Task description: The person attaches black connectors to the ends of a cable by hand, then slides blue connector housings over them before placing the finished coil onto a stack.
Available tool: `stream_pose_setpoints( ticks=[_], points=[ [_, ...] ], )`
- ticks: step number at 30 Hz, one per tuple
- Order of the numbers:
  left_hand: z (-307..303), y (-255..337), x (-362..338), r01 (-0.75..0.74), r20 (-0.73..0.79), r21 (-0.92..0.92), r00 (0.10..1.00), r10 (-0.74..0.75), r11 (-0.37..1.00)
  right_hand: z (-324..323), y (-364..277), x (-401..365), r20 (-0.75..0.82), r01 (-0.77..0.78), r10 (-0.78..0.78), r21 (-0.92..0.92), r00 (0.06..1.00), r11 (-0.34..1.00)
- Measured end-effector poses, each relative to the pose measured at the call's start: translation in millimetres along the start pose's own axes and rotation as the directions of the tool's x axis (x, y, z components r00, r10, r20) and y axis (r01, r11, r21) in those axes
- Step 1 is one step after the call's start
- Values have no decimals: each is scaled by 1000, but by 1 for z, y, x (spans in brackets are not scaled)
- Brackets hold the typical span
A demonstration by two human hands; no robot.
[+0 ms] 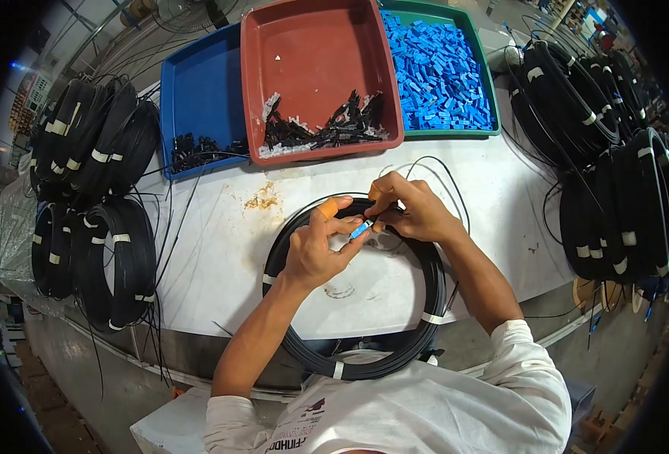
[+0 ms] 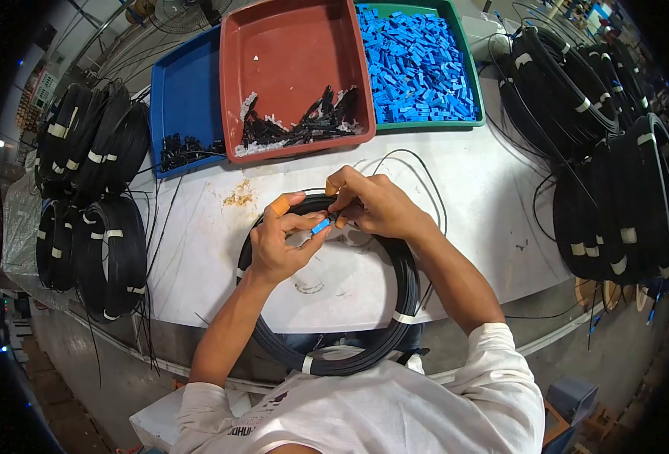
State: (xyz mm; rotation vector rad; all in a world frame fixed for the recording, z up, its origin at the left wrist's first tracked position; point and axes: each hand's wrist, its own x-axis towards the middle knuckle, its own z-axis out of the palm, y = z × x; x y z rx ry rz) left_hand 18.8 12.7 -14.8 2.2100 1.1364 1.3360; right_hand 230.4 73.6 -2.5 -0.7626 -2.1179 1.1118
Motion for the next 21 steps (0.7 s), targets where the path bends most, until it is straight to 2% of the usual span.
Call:
stream_pose_setpoints(
  ticks=[4,7,10,11,12,13,14,16,17,18,20,21],
  points=[
    [-2,1,0,-26,-6,-5,1000,26,1000,0,-10,2,-8,65,-66,-26,998,998],
    [-6,1,-4,-35,32,14,999,35,999,-4,-15,2,85,-12,13,-14,996,1000],
    [-7,-3,-2,-7,63,-27,998,9,1000,3,-7,1,-10,25,-24,9,1000,1000],
    [-10,-4,0,115,42,-91,993,-111,989,5,-3,1,-14,27,-27,2,1000,1000],
    [-11,-3,3,234,27,-155,972,-233,960,7,0,2,-63,139,-144,-90,987,986],
    [-6,-8,3,320,-76,-370,925,-372,872,10,3,3,-101,244,-266,-185,959,952],
    [-8,-10,3,312,-82,-367,927,-365,876,14,4,4,-101,252,-274,-190,956,949],
    [-15,-12,7,346,-11,-232,934,-358,909,21,2,7,-215,367,-488,-430,846,825],
    [-10,-10,10,176,-135,-189,970,-203,966,21,0,7,-205,415,-572,-504,795,757],
    [-11,-6,12,170,-138,-187,971,-197,968,21,-4,7,-205,418,-577,-508,791,753],
    [-14,3,10,29,-213,-122,975,-55,992,24,-13,3,-194,468,-667,-575,720,671],
    [-13,4,10,-51,-265,-20,963,44,999,30,-19,2,-234,450,-624,-514,745,730]
  ],
)
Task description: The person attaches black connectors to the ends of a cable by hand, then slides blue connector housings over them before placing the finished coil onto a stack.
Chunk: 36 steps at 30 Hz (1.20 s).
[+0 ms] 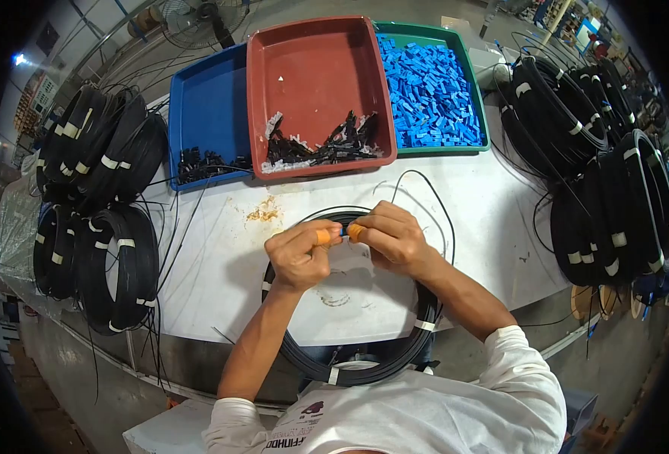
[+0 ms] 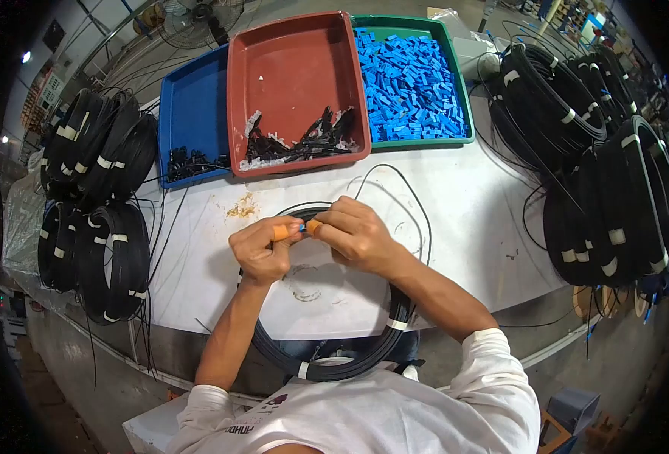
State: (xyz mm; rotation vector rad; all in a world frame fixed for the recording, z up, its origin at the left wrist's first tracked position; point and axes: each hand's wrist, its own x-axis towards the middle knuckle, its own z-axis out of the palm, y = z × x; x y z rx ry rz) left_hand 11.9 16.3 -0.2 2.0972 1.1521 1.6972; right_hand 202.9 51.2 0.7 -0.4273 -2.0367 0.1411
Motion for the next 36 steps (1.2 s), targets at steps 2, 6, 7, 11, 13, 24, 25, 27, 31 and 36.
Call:
stream_pose_setpoints(
  ticks=[2,6,7,11,13,24,25,27,31,36],
  points=[
    [-3,2,-1,-89,13,77,996,88,993,4,-16,0,46,-289,285,156,957,945],
    [-5,3,-1,-224,63,213,975,215,951,-6,-18,11,363,-785,696,314,619,534],
    [-5,3,1,-236,98,252,971,218,939,-5,-14,9,395,-805,702,324,593,497],
    [6,-10,-10,542,99,-294,837,-539,787,4,2,-1,41,-146,143,91,989,985],
    [6,-9,-10,645,186,-363,757,-626,673,5,2,0,44,-51,51,-6,998,999],
    [6,0,-4,397,64,-112,918,-392,911,4,-2,2,75,-357,349,149,934,922],
    [5,-5,-6,397,61,-110,918,-393,911,5,1,2,77,-355,347,152,935,923],
    [4,-10,-5,714,296,-426,690,-660,555,6,6,4,-8,-77,77,7,997,997],
    [4,2,-3,-117,21,181,993,116,976,4,-6,-1,59,-272,266,121,962,955],
    [-6,9,-3,-377,114,320,926,360,869,7,-2,-5,124,-522,526,438,841,732]
  ],
)
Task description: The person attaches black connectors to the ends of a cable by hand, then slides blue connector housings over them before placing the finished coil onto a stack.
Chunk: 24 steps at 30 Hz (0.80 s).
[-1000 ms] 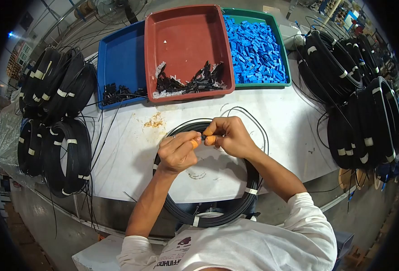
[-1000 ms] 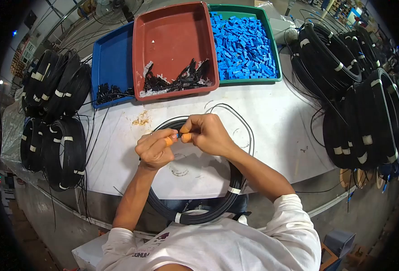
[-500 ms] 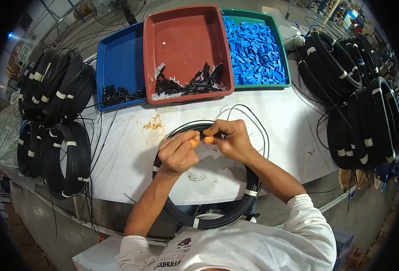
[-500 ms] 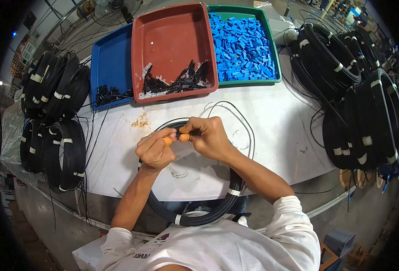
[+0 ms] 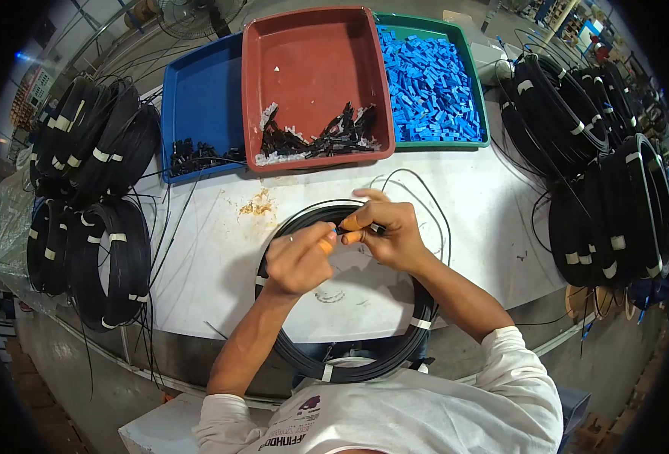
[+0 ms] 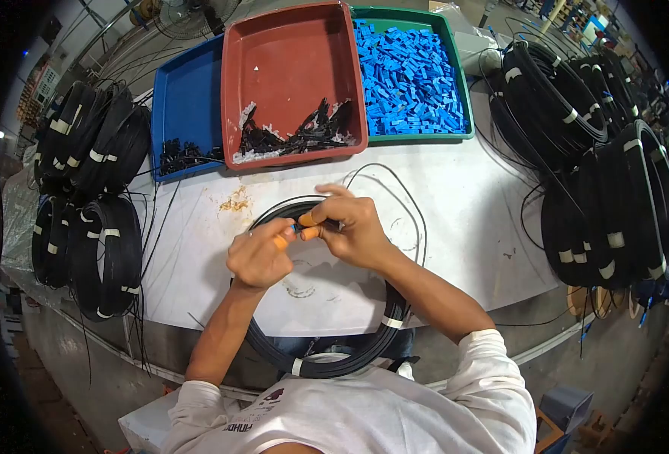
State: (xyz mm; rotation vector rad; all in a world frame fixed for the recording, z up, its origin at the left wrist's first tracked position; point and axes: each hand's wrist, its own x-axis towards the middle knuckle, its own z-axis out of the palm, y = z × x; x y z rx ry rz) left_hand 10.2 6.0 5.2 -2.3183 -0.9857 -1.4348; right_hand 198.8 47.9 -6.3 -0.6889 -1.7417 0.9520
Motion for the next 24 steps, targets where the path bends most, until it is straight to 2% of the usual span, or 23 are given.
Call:
stream_pose_setpoints(
  ticks=[1,2,3,4,5,7,8,9,10,11,12,13,14,15,16,17,18,19,21,22,23,24],
  points=[
    [4,1,-3,6,-3,2,1000,-6,1000,-2,-2,4,27,210,-208,-150,978,966],
    [10,3,-4,417,56,-326,904,-423,848,-4,-6,7,34,287,-286,-222,958,932],
    [15,1,-5,696,244,-564,655,-715,445,-3,-6,8,33,288,-288,-222,957,931],
    [17,-6,-8,754,408,-635,513,-755,169,-3,-5,9,89,407,-402,-348,911,844],
    [19,-8,-11,752,409,-637,516,-753,170,-4,-5,10,160,511,-499,-460,852,726],
    [21,-7,-13,771,346,-510,590,-730,381,-3,-3,8,199,503,-470,-491,860,712],
    [23,-4,-14,623,153,-407,767,-623,668,-2,-2,8,114,364,-348,-388,931,847],
    [18,-3,-9,629,160,-404,764,-625,665,-1,-1,6,47,208,-203,-262,978,942],
    [14,-3,-1,414,58,-266,908,-414,871,-2,1,4,24,98,-95,-197,995,976],
    [12,-4,3,152,-6,-96,988,-154,984,-1,1,4,28,102,-98,-196,995,975],
    [11,-6,4,67,-18,-50,998,-68,997,1,1,3,-3,91,-92,-166,996,982],
    [12,-6,3,67,-20,-50,997,-68,997,2,0,2,-36,77,-83,-135,996,988],
    [13,-6,0,208,20,-115,978,-207,971,1,-1,2,-34,76,-81,-133,996,988],
    [13,-6,-3,345,66,-172,938,-339,923,-3,-7,6,14,176,-178,-265,984,948],
    [16,-4,-3,561,124,-295,825,-551,774,-6,-9,9,73,275,-267,-387,961,880],
    [16,-6,-4,560,121,-293,826,-551,775,-6,-7,11,74,277,-270,-386,960,880],
    [16,-9,-3,778,354,-522,571,-741,350,-6,-3,12,123,390,-375,-434,919,812],
    [16,-11,-2,801,628,-571,286,-723,-179,-7,0,12,178,493,-469,-477,865,728],
    [16,-8,-1,838,606,-531,272,-747,-126,-4,5,9,197,481,-443,-466,875,742],
    [17,-5,-4,769,328,-485,602,-728,417,-2,10,7,117,331,-309,-366,944,870],
    [18,-3,-6,490,99,-259,871,-482,832,0,13,4,57,164,-154,-243,986,956],
    [16,-6,-2,279,37,-187,960,-277,942,-3,11,5,26,56,-52,-164,998,985]
  ],
)
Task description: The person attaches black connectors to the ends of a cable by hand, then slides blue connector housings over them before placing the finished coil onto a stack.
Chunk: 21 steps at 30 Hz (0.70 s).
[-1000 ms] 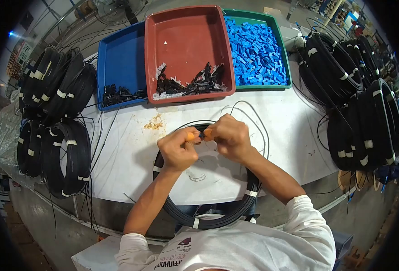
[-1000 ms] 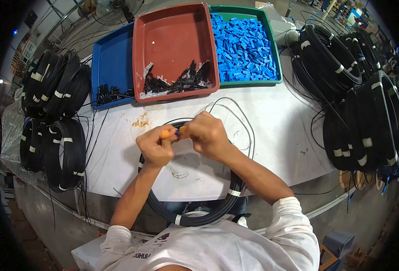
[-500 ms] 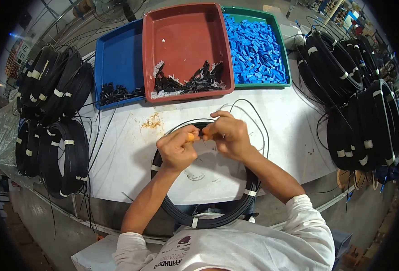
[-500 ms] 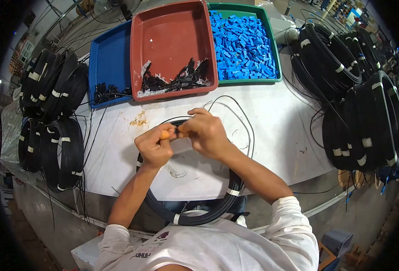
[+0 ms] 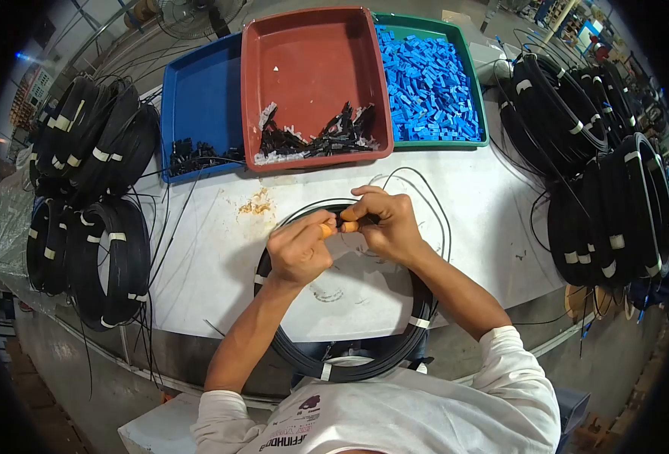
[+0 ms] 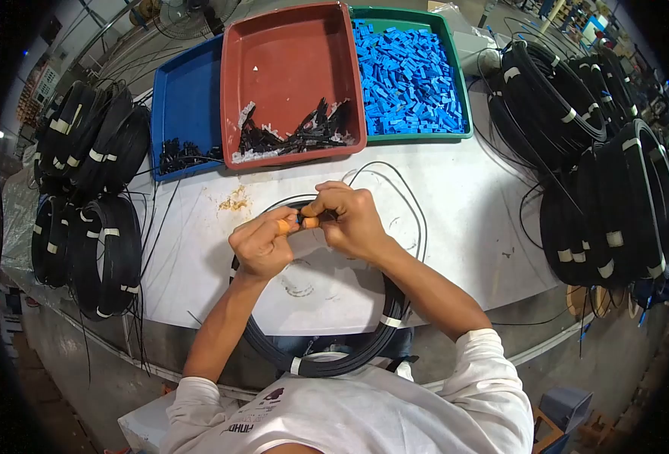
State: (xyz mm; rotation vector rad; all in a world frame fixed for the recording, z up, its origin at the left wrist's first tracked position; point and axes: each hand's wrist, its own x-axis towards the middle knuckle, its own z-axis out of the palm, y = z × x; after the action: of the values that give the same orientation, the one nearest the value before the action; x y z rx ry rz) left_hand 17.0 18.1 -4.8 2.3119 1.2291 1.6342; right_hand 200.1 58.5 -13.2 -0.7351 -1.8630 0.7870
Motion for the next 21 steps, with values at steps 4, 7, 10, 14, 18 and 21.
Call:
stream_pose_setpoints(
  ticks=[4,7,10,14,18,21],
  points=[
    [-1,3,3,50,15,8,999,-51,999,-6,-5,5,37,284,-283,-224,959,932],
    [-2,0,4,834,499,-527,456,-737,160,-8,-8,8,156,517,-494,-308,855,798],
    [2,2,-7,776,333,-421,613,-716,469,-2,-2,3,134,396,-373,-276,918,876],
    [-1,3,-3,156,66,-27,986,-154,987,-2,-6,4,63,128,-122,-101,991,987],
    [3,-3,-5,482,106,-306,874,-474,821,-11,-11,9,93,239,-222,-269,971,933],
    [-2,-17,-8,755,465,-523,642,-609,397,-7,-4,7,89,407,-403,-354,911,842]
  ],
)
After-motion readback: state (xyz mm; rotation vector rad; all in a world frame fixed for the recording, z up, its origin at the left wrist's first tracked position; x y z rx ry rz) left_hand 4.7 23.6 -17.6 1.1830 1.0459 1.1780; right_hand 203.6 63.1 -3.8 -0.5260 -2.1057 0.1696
